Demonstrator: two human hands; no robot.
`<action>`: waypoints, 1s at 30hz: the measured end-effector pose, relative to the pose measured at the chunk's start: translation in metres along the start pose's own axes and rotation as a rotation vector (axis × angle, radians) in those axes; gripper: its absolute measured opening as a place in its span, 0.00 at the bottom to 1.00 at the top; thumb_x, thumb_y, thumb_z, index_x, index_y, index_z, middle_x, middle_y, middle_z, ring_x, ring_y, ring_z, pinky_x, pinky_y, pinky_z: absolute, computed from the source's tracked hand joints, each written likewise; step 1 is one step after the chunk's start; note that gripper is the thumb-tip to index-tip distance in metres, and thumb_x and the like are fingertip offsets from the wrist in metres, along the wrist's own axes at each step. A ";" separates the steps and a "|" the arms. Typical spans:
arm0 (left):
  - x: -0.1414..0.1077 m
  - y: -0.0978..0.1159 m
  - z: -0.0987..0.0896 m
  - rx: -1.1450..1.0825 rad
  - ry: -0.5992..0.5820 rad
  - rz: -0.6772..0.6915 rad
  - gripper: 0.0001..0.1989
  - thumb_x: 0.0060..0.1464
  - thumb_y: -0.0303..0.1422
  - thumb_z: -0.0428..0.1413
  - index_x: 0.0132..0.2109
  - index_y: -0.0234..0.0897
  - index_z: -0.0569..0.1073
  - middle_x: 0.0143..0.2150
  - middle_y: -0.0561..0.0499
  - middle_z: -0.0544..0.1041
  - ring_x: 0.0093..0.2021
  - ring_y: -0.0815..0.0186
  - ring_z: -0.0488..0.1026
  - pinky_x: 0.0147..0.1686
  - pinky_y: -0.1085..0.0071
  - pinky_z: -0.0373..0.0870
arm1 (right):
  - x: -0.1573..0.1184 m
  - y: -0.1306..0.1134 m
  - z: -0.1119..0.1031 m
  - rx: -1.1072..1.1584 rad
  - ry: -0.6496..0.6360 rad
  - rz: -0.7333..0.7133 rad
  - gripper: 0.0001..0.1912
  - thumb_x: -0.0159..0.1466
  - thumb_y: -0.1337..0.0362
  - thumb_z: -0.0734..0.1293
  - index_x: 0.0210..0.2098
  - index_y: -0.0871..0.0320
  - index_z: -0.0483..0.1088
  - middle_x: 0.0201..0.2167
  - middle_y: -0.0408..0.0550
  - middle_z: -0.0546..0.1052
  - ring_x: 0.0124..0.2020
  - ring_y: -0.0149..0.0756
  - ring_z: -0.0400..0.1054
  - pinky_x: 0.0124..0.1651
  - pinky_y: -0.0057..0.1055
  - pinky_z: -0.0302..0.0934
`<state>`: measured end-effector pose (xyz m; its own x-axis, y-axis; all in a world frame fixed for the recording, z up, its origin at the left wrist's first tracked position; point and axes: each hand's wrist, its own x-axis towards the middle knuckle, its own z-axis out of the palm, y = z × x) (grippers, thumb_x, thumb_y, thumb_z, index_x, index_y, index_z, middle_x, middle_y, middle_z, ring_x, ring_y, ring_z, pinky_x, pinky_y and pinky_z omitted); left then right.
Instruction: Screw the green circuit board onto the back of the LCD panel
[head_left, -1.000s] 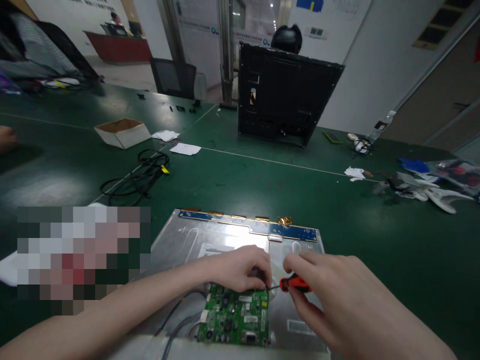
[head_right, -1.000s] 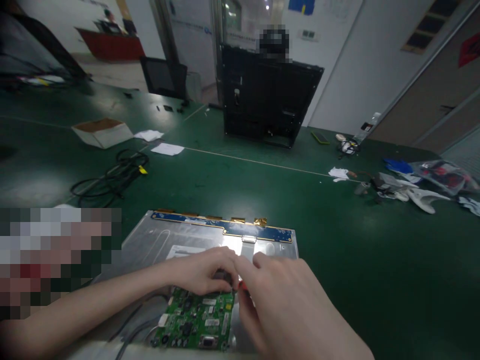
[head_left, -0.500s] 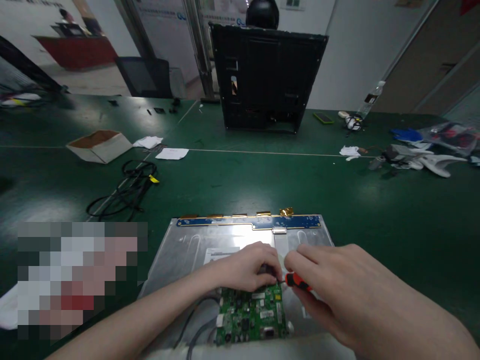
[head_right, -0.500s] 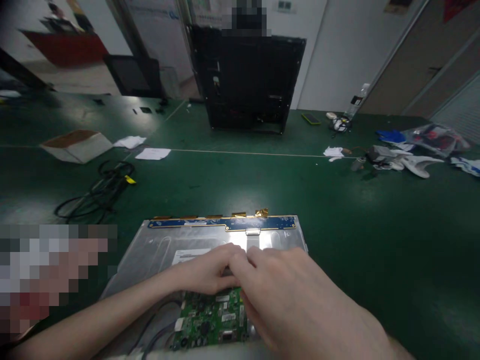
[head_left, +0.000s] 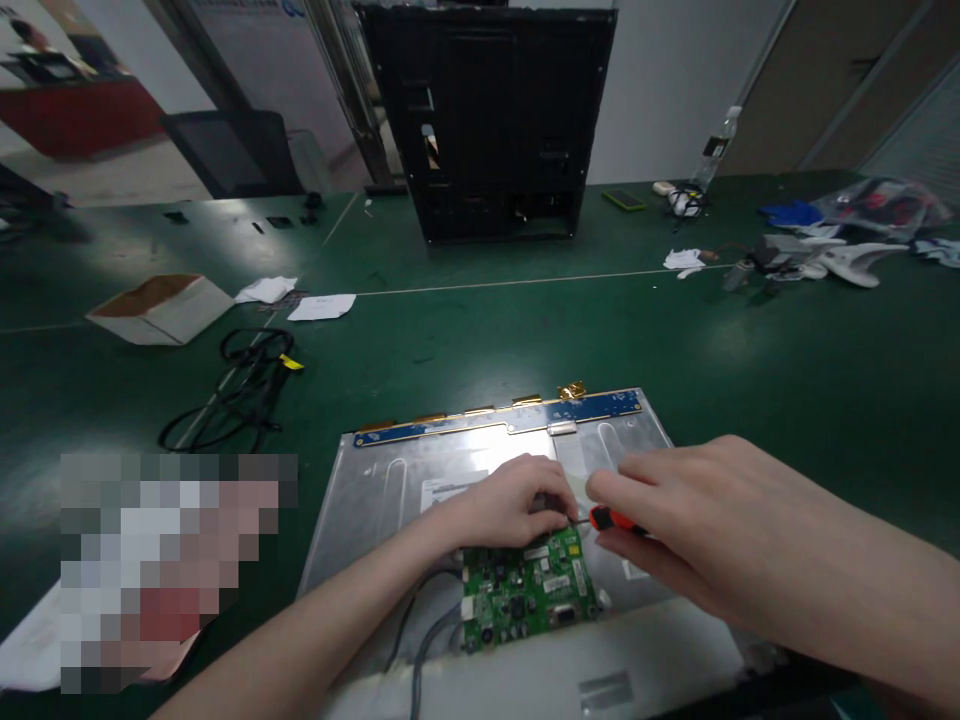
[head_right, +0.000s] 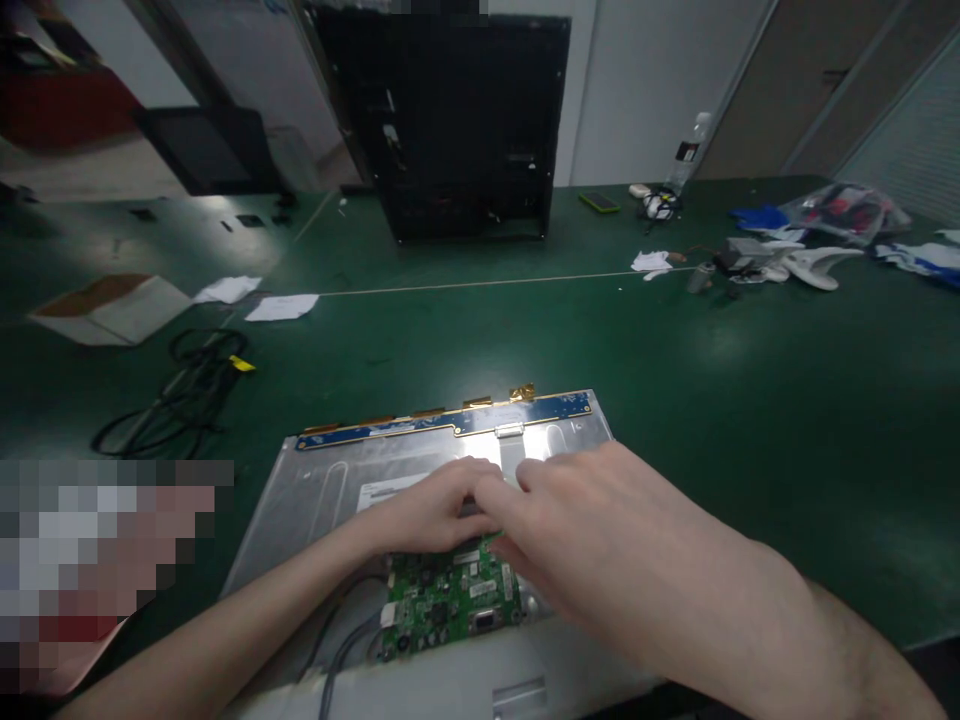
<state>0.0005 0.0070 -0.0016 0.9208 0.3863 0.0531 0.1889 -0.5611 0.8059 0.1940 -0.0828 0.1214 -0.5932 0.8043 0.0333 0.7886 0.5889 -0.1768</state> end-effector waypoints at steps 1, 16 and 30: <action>0.000 0.000 0.000 -0.004 0.001 -0.003 0.03 0.54 0.26 0.60 0.38 0.36 0.76 0.35 0.51 0.76 0.37 0.63 0.72 0.41 0.69 0.67 | -0.001 0.001 0.000 -0.009 -0.002 0.002 0.13 0.60 0.70 0.67 0.43 0.51 0.63 0.29 0.37 0.74 0.23 0.32 0.65 0.24 0.32 0.42; 0.001 -0.003 0.006 -0.031 0.000 0.032 0.04 0.53 0.23 0.59 0.37 0.34 0.77 0.37 0.49 0.78 0.38 0.63 0.74 0.40 0.70 0.68 | -0.002 -0.008 -0.003 -0.141 0.018 -0.068 0.06 0.66 0.62 0.66 0.40 0.51 0.63 0.26 0.37 0.73 0.23 0.34 0.65 0.25 0.31 0.40; 0.000 -0.005 0.005 -0.029 0.007 0.025 0.05 0.53 0.25 0.60 0.39 0.34 0.77 0.37 0.49 0.78 0.39 0.62 0.74 0.39 0.70 0.69 | 0.003 -0.007 -0.006 -0.125 -0.043 -0.039 0.07 0.66 0.62 0.65 0.39 0.52 0.61 0.31 0.39 0.75 0.26 0.38 0.67 0.25 0.32 0.41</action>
<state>0.0011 0.0057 -0.0087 0.9229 0.3771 0.0775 0.1554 -0.5492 0.8211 0.1878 -0.0838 0.1287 -0.6279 0.7783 -0.0048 0.7774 0.6269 -0.0519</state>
